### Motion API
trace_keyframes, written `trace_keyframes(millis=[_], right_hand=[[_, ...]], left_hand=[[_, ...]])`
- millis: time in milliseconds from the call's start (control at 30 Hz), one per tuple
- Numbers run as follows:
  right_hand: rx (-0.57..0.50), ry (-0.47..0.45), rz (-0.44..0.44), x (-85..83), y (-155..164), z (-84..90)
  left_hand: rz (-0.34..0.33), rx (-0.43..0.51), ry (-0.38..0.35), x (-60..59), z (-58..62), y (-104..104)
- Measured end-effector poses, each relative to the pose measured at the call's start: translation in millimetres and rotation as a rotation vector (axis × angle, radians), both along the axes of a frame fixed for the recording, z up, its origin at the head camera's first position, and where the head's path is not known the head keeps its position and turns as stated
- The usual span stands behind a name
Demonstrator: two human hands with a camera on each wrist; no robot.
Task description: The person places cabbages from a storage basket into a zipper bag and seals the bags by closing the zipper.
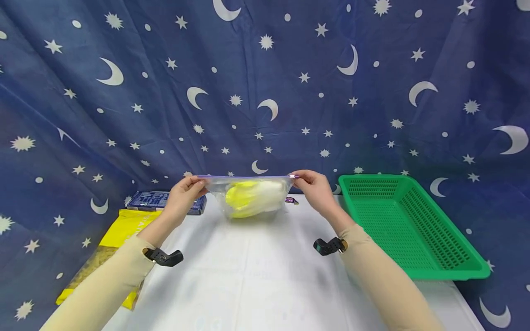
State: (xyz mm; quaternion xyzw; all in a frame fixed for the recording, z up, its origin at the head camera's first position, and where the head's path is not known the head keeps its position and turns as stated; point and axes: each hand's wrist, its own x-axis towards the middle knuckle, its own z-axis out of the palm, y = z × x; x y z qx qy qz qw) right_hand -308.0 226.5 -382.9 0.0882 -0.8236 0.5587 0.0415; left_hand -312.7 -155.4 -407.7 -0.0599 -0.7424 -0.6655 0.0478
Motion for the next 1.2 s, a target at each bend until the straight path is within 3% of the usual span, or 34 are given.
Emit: trace_keyframes(millis=[133, 233, 400, 533, 733, 967, 1067, 1200], right_hand=[[0.149, 0.026, 0.094, 21.6, 9, -3.4], [0.205, 0.061, 0.181, 35.9, 13, -7.8], [0.286, 0.07, 0.287, 55.8, 16, -20.2], [0.377, 0.059, 0.362, 71.1, 16, -32.3], [0.47, 0.064, 0.47, 88.3, 13, -54.1], [0.52, 0.073, 0.524, 100.8, 10, -74.4], [0.528, 0.075, 0.536, 103.4, 8, -79.0], [0.561, 0.092, 0.538, 103.8, 7, -81.7]], left_hand=[[-0.082, -0.144, -0.012, 15.7, -4.6, -17], [-0.149, -0.238, -0.035, 27.5, -10.1, -29], [-0.269, -0.337, -0.056, 45.4, -21.1, -44], [-0.358, -0.417, -0.03, 55.6, -32.8, -51], [-0.452, -0.487, -0.032, 68.4, -49.6, -55], [-0.543, -0.508, -0.074, 76.7, -63.6, -53], [-0.565, -0.579, -0.041, 80.4, -65.8, -54], [-0.585, -0.683, 0.068, 83.1, -66.4, -57]])
